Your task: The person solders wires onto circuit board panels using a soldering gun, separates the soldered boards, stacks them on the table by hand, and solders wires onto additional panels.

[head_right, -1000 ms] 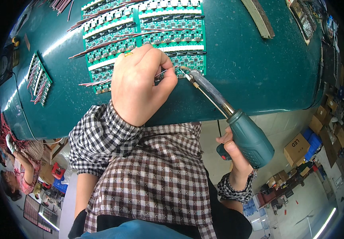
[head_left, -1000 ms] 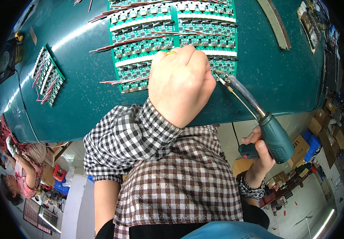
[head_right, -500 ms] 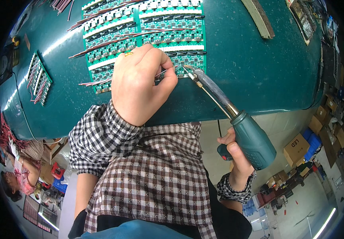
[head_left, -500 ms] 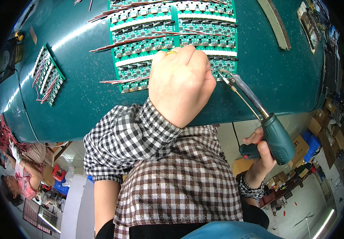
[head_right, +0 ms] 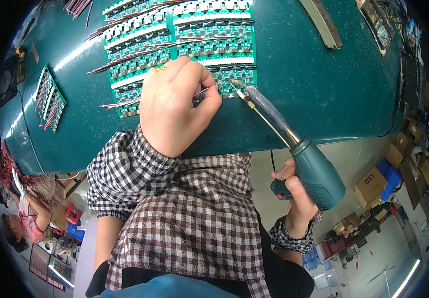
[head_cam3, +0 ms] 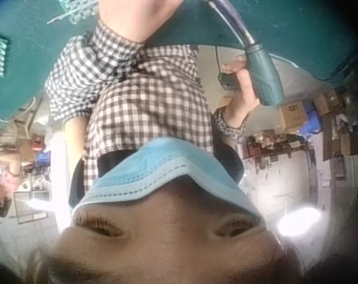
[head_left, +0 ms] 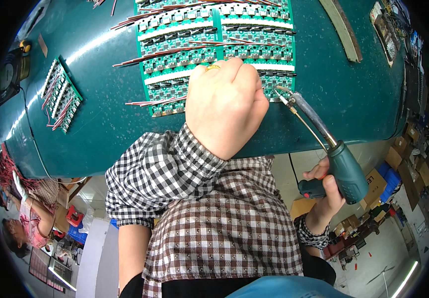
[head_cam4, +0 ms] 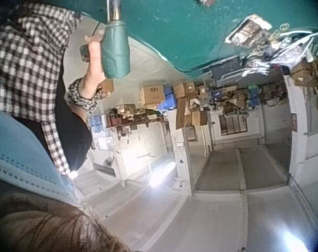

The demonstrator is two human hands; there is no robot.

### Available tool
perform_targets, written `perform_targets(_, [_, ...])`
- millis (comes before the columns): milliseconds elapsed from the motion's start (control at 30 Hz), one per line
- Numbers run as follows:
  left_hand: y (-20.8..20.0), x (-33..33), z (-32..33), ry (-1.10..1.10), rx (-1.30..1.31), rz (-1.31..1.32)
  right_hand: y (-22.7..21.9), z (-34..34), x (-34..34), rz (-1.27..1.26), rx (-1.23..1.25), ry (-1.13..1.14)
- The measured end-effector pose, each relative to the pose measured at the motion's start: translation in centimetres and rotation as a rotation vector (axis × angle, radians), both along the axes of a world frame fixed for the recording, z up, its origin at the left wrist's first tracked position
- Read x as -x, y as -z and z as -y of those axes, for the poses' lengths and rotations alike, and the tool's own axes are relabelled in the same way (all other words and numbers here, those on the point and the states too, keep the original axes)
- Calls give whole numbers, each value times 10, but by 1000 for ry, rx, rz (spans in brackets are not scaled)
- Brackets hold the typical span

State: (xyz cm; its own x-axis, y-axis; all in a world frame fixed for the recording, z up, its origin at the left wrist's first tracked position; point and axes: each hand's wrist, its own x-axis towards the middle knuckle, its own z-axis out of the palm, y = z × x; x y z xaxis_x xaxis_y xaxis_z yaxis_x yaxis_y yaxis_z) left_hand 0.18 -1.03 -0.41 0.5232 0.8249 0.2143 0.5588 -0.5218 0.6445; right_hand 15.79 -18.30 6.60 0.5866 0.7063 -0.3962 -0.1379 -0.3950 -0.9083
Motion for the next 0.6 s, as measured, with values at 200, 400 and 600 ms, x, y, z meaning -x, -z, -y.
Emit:
perform_targets(200, [-6, -4, -3, -12, -48, -8, 14, -16, -12, -68, -210, -42])
perform_targets(400, [-45, 39, -23, -130, -138, 83, 35, -43, -27, -430, -436, -41])
perform_targets(600, [-19, 107, -141, -491, -57, -19, 22, -50, -28, -409, -415, -41])
